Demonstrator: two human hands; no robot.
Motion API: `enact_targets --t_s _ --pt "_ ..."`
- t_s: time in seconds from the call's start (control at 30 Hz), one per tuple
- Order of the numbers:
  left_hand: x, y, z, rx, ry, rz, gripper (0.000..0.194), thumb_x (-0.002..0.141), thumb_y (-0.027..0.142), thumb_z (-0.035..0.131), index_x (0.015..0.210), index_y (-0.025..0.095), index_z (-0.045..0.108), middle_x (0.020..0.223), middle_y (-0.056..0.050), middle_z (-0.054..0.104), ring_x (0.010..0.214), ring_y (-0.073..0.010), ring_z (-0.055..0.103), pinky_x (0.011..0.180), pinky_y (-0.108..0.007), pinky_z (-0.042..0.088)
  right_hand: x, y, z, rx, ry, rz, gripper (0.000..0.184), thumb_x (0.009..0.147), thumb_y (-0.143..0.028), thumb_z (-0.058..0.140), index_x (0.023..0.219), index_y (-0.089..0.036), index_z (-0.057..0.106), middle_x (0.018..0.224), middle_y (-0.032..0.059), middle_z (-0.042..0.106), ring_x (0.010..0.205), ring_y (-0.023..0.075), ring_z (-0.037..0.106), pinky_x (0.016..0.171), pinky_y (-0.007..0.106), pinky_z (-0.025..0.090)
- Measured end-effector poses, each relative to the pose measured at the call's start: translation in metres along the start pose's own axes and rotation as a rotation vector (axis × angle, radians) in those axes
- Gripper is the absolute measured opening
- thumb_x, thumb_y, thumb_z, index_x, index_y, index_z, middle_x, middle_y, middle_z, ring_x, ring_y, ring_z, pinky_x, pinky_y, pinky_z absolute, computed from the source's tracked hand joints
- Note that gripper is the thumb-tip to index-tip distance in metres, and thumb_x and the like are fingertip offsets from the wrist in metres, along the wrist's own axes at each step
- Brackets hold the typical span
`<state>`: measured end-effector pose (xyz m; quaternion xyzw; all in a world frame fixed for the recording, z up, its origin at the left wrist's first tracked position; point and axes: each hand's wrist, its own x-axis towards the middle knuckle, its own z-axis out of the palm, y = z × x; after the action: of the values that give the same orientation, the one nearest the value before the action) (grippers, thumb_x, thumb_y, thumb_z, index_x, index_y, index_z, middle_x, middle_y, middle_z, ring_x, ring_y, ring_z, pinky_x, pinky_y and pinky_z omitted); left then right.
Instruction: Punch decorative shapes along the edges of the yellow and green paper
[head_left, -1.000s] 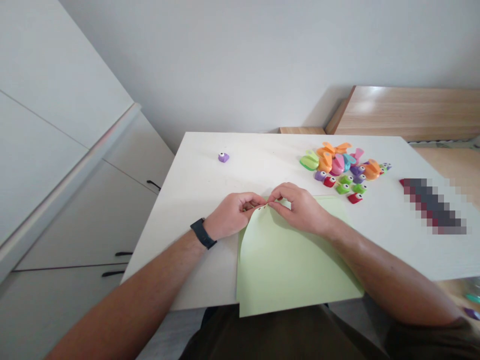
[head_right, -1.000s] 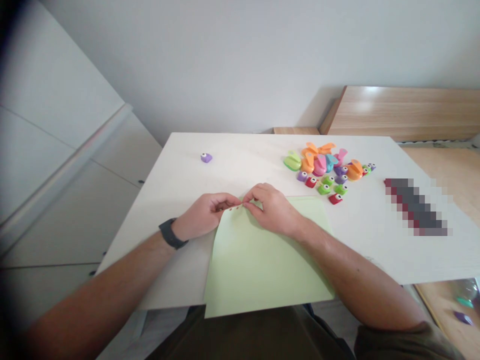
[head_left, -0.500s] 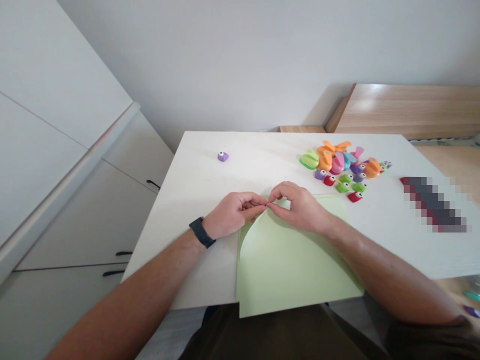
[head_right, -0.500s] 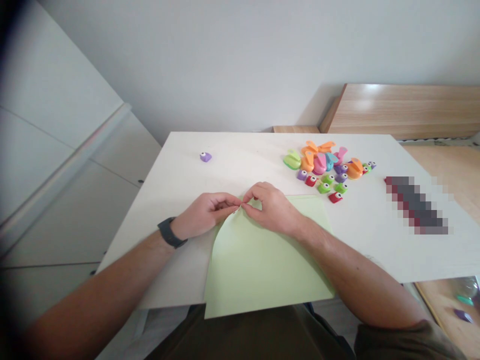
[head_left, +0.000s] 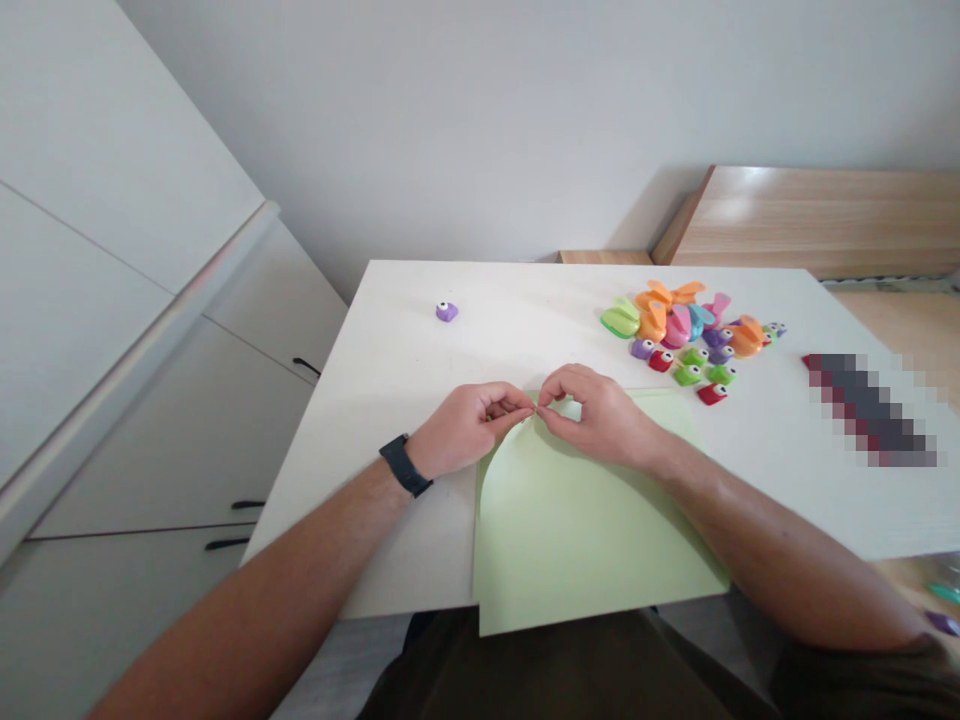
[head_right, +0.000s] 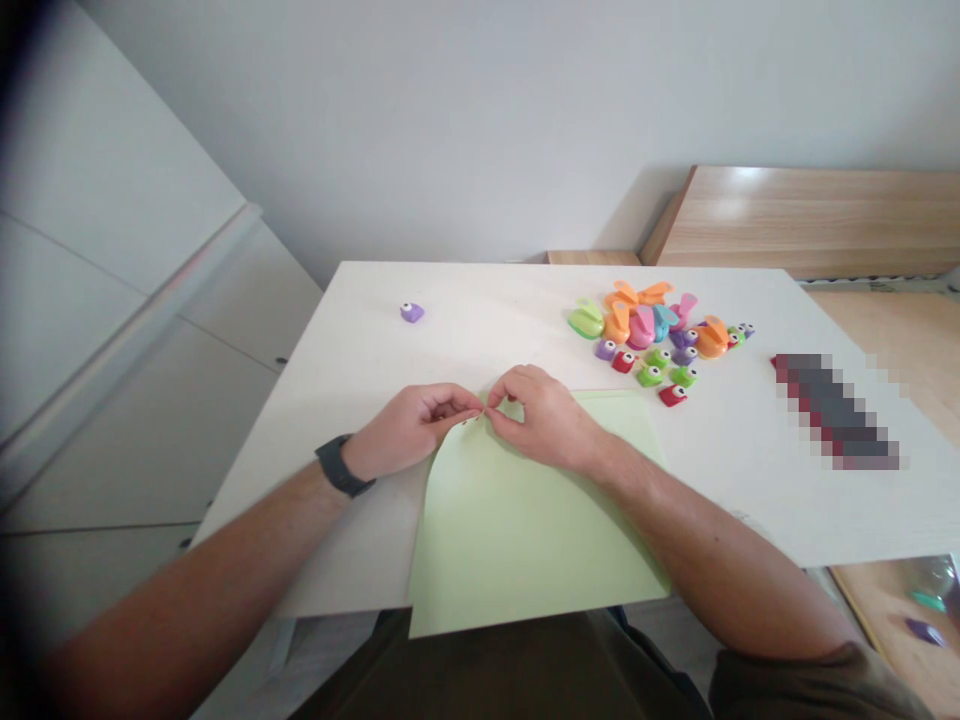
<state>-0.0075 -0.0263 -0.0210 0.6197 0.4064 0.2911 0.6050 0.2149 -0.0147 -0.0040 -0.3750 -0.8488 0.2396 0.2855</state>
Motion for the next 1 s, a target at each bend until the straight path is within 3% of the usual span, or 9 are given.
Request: enact_targets --t_s 1.0 --pt "0.0015 -0.0030 0.0000 0.120 0.003 0.037 0.024 0.091 0.042 0.061 0.091 0.018 0.064 0.069 0.002 0.058 0.060 -0.0110 0.051 0.054 -0.023 0.037 0.0020 -0.0044 -0.0005 0.059 -0.047 -0.085 0.011 0.088 -0.016 0.060 0.096 -0.022 0.063 0.095 0.0053 0.067 0.091 0.0194 0.060 0.085 0.036 0.048"
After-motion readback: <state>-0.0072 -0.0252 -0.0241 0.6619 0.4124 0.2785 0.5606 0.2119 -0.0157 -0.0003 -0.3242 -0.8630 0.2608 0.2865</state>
